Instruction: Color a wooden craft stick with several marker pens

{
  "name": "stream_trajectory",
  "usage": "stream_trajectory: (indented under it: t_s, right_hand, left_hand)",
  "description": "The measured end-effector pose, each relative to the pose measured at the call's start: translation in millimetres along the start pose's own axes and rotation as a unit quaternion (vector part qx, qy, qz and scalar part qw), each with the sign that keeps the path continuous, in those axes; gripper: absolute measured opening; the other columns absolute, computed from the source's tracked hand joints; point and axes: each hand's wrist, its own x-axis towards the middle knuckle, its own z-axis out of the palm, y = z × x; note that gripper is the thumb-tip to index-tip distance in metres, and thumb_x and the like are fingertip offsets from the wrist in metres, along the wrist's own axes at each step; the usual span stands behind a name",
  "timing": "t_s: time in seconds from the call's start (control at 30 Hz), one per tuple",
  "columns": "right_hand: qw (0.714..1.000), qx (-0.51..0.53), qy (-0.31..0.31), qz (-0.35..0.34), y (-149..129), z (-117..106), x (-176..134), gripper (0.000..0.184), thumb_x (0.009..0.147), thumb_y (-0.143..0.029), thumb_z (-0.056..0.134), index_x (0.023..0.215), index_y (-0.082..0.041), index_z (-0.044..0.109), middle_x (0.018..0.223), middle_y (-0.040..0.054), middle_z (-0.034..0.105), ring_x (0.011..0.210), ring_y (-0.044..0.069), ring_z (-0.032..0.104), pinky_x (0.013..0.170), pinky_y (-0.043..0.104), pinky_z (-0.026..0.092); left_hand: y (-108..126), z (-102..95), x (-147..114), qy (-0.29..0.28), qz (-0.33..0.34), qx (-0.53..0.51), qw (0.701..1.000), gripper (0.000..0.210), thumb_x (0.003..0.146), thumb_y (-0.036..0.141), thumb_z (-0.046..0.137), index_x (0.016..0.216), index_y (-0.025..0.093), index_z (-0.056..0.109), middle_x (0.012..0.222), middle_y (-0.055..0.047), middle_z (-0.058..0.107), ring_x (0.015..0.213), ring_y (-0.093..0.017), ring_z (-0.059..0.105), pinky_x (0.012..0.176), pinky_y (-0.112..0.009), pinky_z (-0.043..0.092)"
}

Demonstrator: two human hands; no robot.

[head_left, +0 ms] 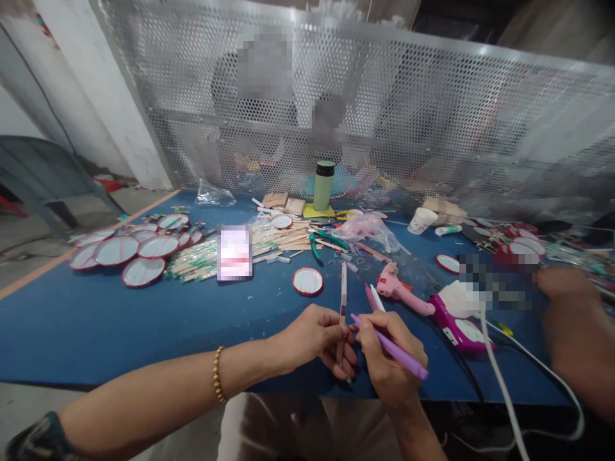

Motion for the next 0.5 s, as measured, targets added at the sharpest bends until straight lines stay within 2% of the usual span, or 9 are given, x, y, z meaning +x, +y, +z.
stream_trajectory:
  t_s: [0.17,0.23,0.37,0.43,0.5]
  right_hand:
    - [0.995,-0.017,0.072,0.066,6,2,2,0.014,0.090,-0.031,0.062,0.087,-0.019,0.068,0.070,0.0008,0.071,0.051,0.013,0.065,0.052,0.022,0.054]
    - [0.995,-0.024,0.076,0.061,9,1,8,0.015,0.091,-0.031,0.061,0.088,-0.018,0.068,0.070,0.0011,0.071,0.050,0.013,0.065,0.053,0.023,0.055]
    - [0.997,-0.064,0.020,-0.033,19,-9,17,0.013,0.093,-0.028,0.059,0.087,-0.020,0.068,0.077,0.0021,0.073,0.066,0.015,0.071,0.067,0.025,0.058]
    - [0.991,-0.085,-0.037,-0.099,27,-19,18,0.012,0.095,-0.023,0.057,0.091,-0.019,0.067,0.084,0.0037,0.074,0.078,0.016,0.072,0.075,0.026,0.058]
    - [0.981,-0.112,-0.077,-0.140,35,-31,17,0.012,0.096,-0.020,0.055,0.098,-0.019,0.067,0.086,0.0053,0.073,0.080,0.016,0.072,0.076,0.027,0.057]
  left_hand:
    - [-4,-1.9,3,0.001,-0.007,-0.006,1.000,0.040,0.074,0.051,0.070,0.078,0.013,0.059,0.068,-0.008,0.069,0.057,-0.017,0.068,0.055,-0.028,0.054]
    - [-4,-2.4,3,0.003,-0.007,-0.005,1.000,0.037,0.075,0.048,0.070,0.078,0.013,0.058,0.069,-0.008,0.069,0.057,-0.017,0.068,0.055,-0.029,0.055]
    - [-3,-2.1,3,0.005,0.000,-0.002,1.000,0.038,0.074,0.048,0.071,0.079,0.013,0.058,0.068,-0.008,0.069,0.056,-0.017,0.068,0.054,-0.028,0.054]
    - [-1,-1.8,3,0.009,0.002,-0.006,1.000,0.041,0.072,0.050,0.072,0.078,0.013,0.057,0.066,-0.007,0.069,0.055,-0.017,0.068,0.052,-0.026,0.054]
    - [1,-1.9,3,0.015,0.005,-0.010,1.000,0.043,0.070,0.052,0.073,0.079,0.013,0.057,0.066,-0.007,0.068,0.055,-0.017,0.068,0.050,-0.026,0.054]
